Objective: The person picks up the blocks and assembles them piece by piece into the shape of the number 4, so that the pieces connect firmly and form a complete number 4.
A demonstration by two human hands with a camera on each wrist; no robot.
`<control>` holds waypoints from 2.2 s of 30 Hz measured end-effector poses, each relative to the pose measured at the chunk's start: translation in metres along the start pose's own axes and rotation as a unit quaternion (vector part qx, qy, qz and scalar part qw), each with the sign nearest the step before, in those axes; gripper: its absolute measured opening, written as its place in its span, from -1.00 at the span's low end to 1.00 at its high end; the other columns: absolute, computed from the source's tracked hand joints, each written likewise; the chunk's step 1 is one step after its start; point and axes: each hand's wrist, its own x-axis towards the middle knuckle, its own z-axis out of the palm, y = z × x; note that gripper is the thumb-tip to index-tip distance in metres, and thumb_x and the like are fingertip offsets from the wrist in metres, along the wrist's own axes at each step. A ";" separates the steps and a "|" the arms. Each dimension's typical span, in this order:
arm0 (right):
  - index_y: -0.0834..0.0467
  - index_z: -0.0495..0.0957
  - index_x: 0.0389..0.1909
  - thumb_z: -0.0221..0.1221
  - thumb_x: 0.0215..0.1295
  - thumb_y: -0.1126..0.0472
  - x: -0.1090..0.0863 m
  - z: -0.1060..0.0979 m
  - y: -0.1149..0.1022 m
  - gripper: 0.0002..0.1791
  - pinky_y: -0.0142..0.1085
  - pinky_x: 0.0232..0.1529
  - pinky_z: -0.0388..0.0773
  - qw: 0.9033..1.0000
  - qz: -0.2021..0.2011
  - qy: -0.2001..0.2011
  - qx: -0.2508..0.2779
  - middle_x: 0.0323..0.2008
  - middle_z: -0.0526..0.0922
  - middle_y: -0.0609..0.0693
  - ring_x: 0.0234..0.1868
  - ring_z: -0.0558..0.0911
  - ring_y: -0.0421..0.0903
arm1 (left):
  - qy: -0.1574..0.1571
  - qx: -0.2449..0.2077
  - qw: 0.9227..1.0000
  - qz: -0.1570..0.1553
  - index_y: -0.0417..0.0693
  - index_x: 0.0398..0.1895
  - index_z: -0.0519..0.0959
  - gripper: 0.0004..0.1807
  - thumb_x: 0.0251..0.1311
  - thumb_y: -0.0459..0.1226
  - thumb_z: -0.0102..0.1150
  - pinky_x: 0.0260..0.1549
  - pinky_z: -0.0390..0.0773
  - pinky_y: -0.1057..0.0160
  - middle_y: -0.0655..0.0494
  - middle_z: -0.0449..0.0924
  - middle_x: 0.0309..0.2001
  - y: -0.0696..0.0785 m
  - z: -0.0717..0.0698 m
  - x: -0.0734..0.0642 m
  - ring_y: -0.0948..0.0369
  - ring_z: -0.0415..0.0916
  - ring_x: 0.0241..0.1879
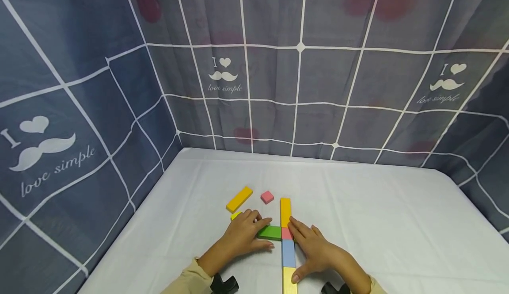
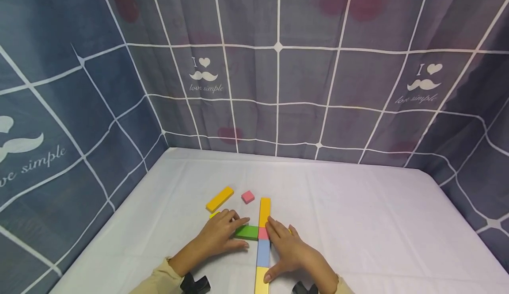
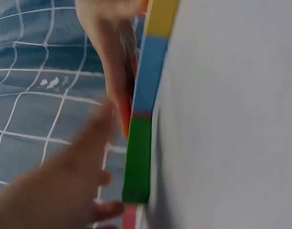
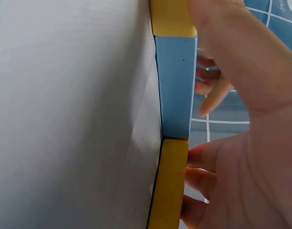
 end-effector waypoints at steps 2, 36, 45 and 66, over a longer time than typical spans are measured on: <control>0.33 -0.01 0.43 0.39 -0.29 -0.34 0.000 0.000 0.000 0.36 0.30 0.34 -0.06 1.000 0.002 -0.001 0.004 0.47 -0.03 0.26 0.44 0.10 0.24 | -0.014 -0.003 1.000 -0.009 0.18 0.10 0.57 -0.29 -0.04 0.36 0.10 -0.34 0.37 0.43 0.23 0.50 -0.24 -0.005 -0.006 0.000 0.32 0.35 -0.31; 0.34 -0.02 0.43 0.40 -0.28 -0.32 -0.002 -0.002 0.000 0.36 0.30 0.35 -0.09 1.000 -0.001 0.000 0.011 0.47 -0.04 0.27 0.44 0.08 0.24 | -0.082 -0.017 0.990 -0.111 -0.01 -0.09 0.65 -0.41 -0.26 0.04 0.50 -0.50 0.31 0.37 0.13 0.42 -0.38 -0.043 -0.027 -0.006 0.24 0.29 -0.43; 0.33 -0.02 0.43 0.40 -0.28 -0.32 -0.003 -0.003 -0.003 0.35 0.29 0.36 -0.10 1.000 0.004 -0.002 0.015 0.47 -0.03 0.26 0.44 0.08 0.23 | -0.090 0.003 0.990 -0.111 -0.01 -0.08 0.64 -0.42 -0.21 0.06 0.46 -0.49 0.29 0.35 0.08 0.46 -0.35 -0.043 -0.025 -0.007 0.22 0.30 -0.42; 0.31 -0.03 0.44 0.39 -0.28 -0.34 -0.002 -0.002 -0.001 0.36 0.28 0.36 -0.11 1.000 0.005 -0.003 0.015 0.47 -0.04 0.25 0.45 0.07 0.23 | -0.162 -0.160 0.967 -0.112 -0.09 -0.16 0.59 -0.60 -0.07 -0.12 0.43 -0.47 0.31 0.42 0.22 0.37 -0.38 -0.030 -0.025 -0.003 0.37 0.20 -0.47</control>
